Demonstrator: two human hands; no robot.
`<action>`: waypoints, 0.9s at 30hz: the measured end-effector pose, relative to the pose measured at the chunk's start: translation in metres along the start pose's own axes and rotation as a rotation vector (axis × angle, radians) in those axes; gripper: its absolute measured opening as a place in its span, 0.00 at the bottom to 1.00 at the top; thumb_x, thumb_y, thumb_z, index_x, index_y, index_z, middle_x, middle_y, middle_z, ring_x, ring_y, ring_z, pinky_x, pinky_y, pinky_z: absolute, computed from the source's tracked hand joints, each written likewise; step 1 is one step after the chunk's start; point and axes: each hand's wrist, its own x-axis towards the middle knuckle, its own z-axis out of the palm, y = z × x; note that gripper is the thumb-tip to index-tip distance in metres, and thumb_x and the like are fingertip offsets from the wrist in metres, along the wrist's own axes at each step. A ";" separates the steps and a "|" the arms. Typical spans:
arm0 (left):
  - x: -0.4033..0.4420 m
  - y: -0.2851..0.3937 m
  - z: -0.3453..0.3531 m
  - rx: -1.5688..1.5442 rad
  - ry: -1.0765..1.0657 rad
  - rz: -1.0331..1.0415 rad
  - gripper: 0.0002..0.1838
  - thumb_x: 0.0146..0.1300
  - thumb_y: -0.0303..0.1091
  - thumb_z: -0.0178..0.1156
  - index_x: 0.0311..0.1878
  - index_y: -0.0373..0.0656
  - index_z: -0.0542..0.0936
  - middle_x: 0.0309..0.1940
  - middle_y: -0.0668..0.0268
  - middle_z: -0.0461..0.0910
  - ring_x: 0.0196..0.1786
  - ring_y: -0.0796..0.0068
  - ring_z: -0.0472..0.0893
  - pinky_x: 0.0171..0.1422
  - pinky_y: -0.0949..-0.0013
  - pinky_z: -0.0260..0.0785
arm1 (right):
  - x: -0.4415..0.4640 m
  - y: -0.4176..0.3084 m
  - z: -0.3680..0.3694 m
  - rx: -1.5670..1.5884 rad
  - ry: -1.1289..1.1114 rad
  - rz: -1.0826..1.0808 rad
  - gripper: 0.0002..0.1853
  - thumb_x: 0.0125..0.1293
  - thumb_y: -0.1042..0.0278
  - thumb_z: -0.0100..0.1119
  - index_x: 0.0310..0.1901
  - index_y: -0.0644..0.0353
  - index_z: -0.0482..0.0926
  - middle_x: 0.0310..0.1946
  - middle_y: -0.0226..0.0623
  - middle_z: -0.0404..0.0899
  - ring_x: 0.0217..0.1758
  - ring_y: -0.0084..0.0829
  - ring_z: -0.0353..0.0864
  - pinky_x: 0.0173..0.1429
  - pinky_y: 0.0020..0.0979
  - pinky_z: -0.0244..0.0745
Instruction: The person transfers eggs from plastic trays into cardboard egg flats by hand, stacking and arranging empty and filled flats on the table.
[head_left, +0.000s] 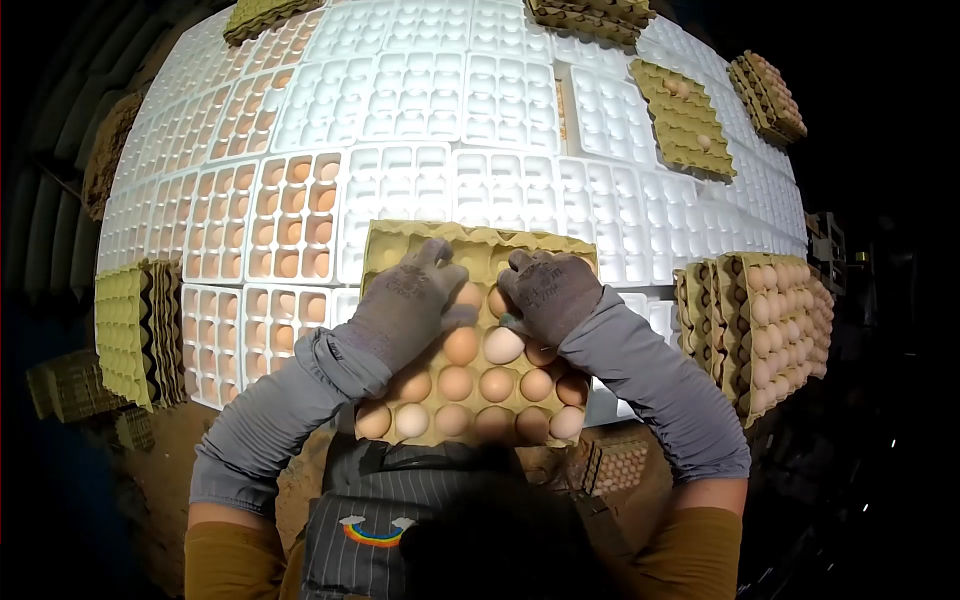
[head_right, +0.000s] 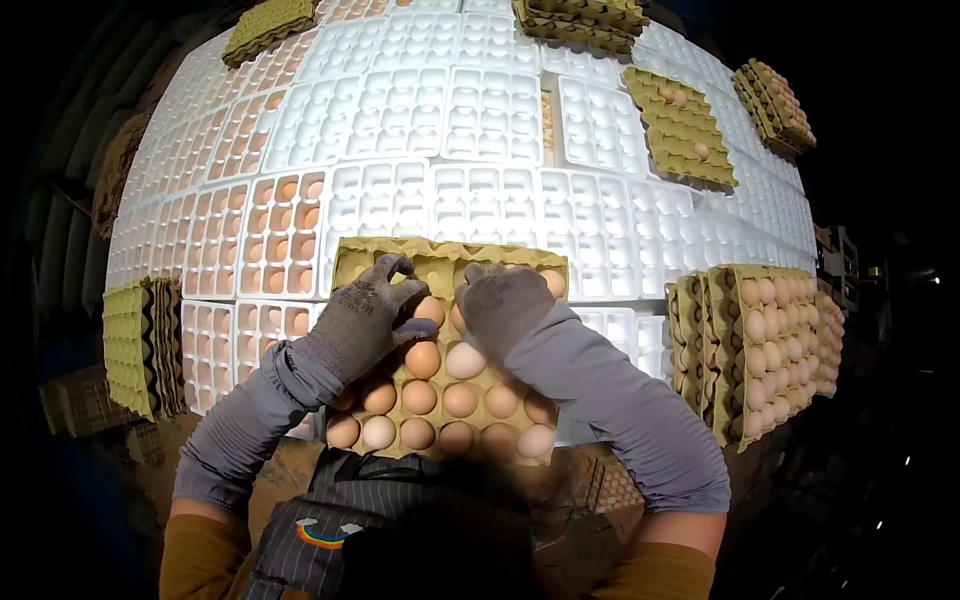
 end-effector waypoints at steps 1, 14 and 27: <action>0.001 0.001 -0.007 -0.158 -0.050 -0.076 0.23 0.65 0.45 0.66 0.57 0.41 0.75 0.55 0.52 0.74 0.49 0.52 0.82 0.54 0.56 0.78 | -0.003 0.001 -0.007 -0.002 0.001 0.000 0.23 0.62 0.44 0.63 0.49 0.55 0.82 0.46 0.41 0.79 0.45 0.44 0.84 0.48 0.43 0.79; -0.024 0.038 0.020 0.250 -0.081 -0.033 0.18 0.51 0.33 0.69 0.45 0.39 0.79 0.58 0.54 0.66 0.50 0.53 0.75 0.53 0.55 0.78 | -0.044 -0.032 0.002 -0.081 0.067 0.002 0.17 0.58 0.55 0.66 0.47 0.49 0.81 0.67 0.34 0.65 0.56 0.44 0.73 0.52 0.41 0.79; -0.034 0.004 0.010 0.246 -0.020 0.258 0.14 0.60 0.41 0.62 0.42 0.40 0.85 0.62 0.55 0.68 0.49 0.59 0.72 0.40 0.66 0.70 | -0.042 -0.014 -0.023 0.315 0.229 0.051 0.25 0.45 0.50 0.78 0.39 0.56 0.82 0.62 0.46 0.71 0.53 0.52 0.79 0.50 0.47 0.79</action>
